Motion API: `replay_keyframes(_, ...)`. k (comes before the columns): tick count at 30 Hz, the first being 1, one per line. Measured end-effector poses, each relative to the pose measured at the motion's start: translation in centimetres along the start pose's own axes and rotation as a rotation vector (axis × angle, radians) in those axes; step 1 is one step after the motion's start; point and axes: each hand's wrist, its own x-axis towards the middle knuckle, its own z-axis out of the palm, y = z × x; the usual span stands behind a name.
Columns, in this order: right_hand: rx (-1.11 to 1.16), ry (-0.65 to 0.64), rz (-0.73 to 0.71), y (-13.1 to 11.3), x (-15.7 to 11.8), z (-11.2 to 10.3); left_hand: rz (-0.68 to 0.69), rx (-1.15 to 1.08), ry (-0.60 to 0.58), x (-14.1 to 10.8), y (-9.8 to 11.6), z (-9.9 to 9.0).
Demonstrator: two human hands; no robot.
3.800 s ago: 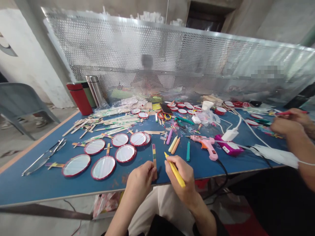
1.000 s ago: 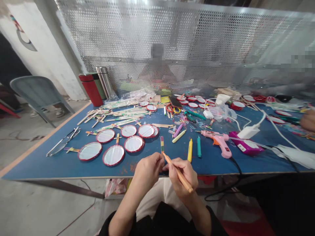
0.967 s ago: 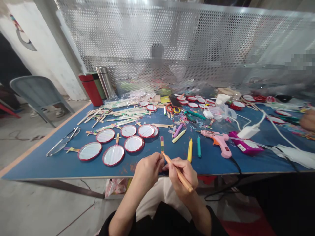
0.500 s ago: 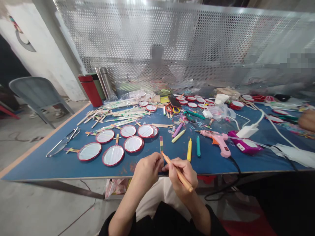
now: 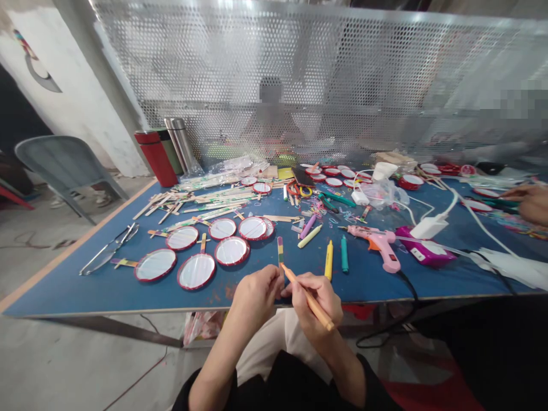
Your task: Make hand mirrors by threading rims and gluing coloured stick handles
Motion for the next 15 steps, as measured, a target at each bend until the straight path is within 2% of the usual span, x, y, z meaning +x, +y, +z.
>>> replay_keyframes(6, -0.062, -0.012, 0.032, 0.17, -0.09, 0.07, -0.006, 0.034, 0.015, 0.03, 0.2, -0.06)
replay_keyframes(12, -0.043, 0.085, 0.047, -0.34, 0.12, 0.1, -0.01, -0.036, -0.012, 0.0, 0.1, -0.03)
replay_keyframes(15, -0.034, 0.058, 0.034, -0.24, 0.02, 0.0, 0.007, -0.04, -0.007, -0.01, -0.03, 0.06)
